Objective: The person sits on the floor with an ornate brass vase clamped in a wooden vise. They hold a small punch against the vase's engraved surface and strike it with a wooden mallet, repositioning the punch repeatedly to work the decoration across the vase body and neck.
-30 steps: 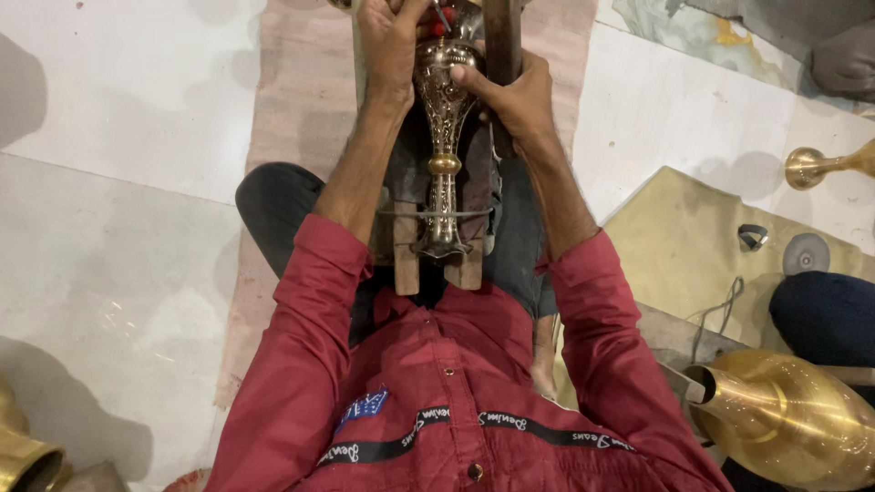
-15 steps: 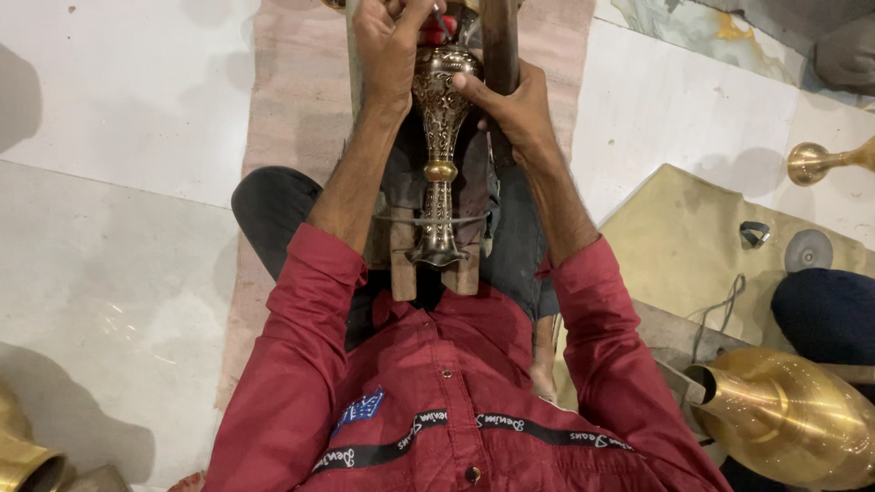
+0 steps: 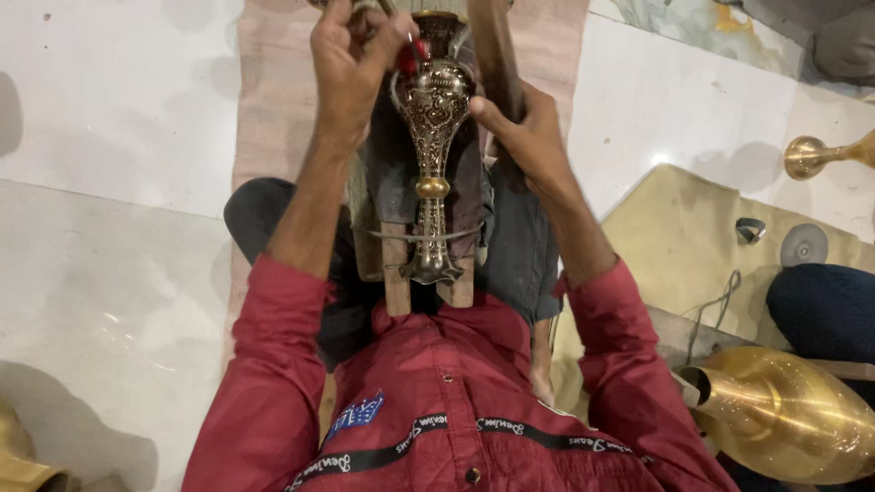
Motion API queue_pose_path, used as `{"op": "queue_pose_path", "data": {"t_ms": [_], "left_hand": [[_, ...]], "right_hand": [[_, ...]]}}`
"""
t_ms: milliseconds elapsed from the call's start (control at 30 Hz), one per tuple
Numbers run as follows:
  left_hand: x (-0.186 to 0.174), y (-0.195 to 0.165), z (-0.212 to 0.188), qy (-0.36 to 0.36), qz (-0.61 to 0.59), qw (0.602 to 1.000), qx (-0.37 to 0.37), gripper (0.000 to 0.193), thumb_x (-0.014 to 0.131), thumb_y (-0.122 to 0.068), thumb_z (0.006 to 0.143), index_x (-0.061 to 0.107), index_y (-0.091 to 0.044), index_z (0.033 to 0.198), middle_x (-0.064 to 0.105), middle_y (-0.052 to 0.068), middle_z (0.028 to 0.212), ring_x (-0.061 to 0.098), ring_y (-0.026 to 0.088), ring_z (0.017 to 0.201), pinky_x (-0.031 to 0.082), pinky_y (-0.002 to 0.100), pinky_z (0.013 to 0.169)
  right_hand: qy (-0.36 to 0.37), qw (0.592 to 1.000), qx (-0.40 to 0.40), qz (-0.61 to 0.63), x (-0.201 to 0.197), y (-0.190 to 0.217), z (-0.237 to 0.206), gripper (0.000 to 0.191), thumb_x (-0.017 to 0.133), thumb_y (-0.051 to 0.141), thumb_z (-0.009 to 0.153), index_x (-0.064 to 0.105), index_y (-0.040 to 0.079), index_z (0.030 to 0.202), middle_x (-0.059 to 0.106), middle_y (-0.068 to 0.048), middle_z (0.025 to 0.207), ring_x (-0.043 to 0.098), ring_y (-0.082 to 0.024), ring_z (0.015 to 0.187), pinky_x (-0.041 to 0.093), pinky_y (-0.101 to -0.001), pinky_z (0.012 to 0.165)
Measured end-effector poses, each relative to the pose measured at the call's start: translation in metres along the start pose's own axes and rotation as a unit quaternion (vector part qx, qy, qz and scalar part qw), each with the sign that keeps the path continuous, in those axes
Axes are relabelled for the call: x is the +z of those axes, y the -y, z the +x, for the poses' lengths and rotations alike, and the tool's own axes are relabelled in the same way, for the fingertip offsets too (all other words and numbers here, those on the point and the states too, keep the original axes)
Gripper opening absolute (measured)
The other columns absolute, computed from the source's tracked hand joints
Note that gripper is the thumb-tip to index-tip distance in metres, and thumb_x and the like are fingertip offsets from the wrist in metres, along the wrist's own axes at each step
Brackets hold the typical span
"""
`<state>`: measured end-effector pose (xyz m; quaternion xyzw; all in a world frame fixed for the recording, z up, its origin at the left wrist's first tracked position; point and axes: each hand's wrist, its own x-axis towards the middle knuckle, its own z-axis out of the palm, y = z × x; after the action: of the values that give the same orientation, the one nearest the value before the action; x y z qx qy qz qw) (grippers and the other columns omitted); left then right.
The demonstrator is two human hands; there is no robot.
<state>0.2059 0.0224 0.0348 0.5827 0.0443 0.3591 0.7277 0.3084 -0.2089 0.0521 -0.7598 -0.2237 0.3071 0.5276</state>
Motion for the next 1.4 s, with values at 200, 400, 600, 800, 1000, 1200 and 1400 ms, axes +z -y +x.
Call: {"op": "queue_pose_path", "data": {"t_ms": [200, 400, 600, 800, 1000, 1200, 1400], "left_hand": [[0.009, -0.050, -0.040, 0.260, 0.180, 0.944, -0.095, 0.049, 0.080, -0.012, 0.097, 0.062, -0.004, 0.141, 0.078, 0.009, 0.097, 0.077, 0.013, 0.082, 0.069, 0.031, 0.079], [0.019, -0.057, -0.035, 0.308, 0.255, 0.914, -0.070, 0.051, 0.082, -0.013, 0.093, 0.064, -0.007, 0.141, 0.080, 0.014, 0.100, 0.080, 0.020, 0.087, 0.067, 0.035, 0.081], [0.021, -0.062, -0.025, 0.373, 0.315, 0.871, -0.052, 0.051, 0.084, -0.017, 0.092, 0.065, -0.011, 0.140, 0.080, 0.012, 0.097, 0.079, 0.019, 0.084, 0.065, 0.035, 0.076], [0.023, -0.068, -0.019, 0.380, 0.308, 0.870, -0.062, 0.056, 0.082, -0.015, 0.092, 0.061, -0.010, 0.144, 0.080, 0.012, 0.094, 0.079, 0.019, 0.082, 0.064, 0.036, 0.073], [0.025, -0.066, -0.019, 0.381, 0.309, 0.871, -0.012, 0.057, 0.085, -0.017, 0.090, 0.063, -0.011, 0.143, 0.079, 0.014, 0.099, 0.078, 0.021, 0.085, 0.063, 0.038, 0.074], [0.024, -0.065, -0.019, 0.380, 0.316, 0.867, -0.061, 0.057, 0.082, -0.017, 0.091, 0.061, -0.013, 0.143, 0.080, 0.014, 0.095, 0.079, 0.019, 0.082, 0.064, 0.037, 0.073], [0.024, -0.061, -0.018, 0.376, 0.308, 0.873, -0.031, 0.059, 0.085, -0.018, 0.090, 0.062, -0.009, 0.142, 0.079, 0.017, 0.097, 0.079, 0.021, 0.083, 0.063, 0.035, 0.071]], "right_hand": [[0.006, 0.994, -0.093, -0.050, -0.040, -0.002, -0.052, 0.077, 0.076, 0.041, 0.101, 0.045, -0.004, 0.156, 0.060, -0.017, 0.113, 0.060, -0.023, 0.104, 0.053, -0.0406, 0.093], [0.017, 0.949, -0.112, -0.294, -0.039, 0.002, -0.081, 0.074, 0.073, 0.020, 0.103, 0.033, 0.016, 0.165, 0.061, -0.024, 0.144, 0.060, -0.034, 0.133, 0.051, -0.0441, 0.107], [0.006, 0.930, -0.098, -0.353, -0.042, 0.017, -0.090, 0.078, 0.071, 0.009, 0.097, 0.035, 0.020, 0.165, 0.061, -0.022, 0.115, 0.064, -0.036, 0.103, 0.052, -0.0466, 0.092], [-0.002, 0.933, -0.177, -0.312, -0.051, 0.022, -0.093, 0.075, 0.071, 0.009, 0.100, 0.036, 0.019, 0.165, 0.061, -0.017, 0.111, 0.062, -0.030, 0.100, 0.052, -0.0430, 0.091], [-0.050, 0.937, -0.196, -0.285, -0.073, 0.017, -0.089, 0.066, 0.074, 0.004, 0.102, 0.048, 0.016, 0.161, 0.061, -0.011, 0.118, 0.063, -0.022, 0.105, 0.056, -0.0367, 0.092], [0.010, 0.957, -0.194, -0.215, -0.085, 0.023, -0.090, 0.062, 0.070, 0.000, 0.104, 0.048, 0.015, 0.160, 0.056, -0.008, 0.122, 0.063, -0.016, 0.111, 0.061, -0.0337, 0.098], [0.020, 0.985, -0.164, 0.046, -0.079, 0.021, -0.089, 0.060, 0.064, -0.001, 0.109, 0.042, 0.023, 0.160, 0.063, -0.005, 0.127, 0.065, -0.015, 0.119, 0.056, -0.0355, 0.111]]}}
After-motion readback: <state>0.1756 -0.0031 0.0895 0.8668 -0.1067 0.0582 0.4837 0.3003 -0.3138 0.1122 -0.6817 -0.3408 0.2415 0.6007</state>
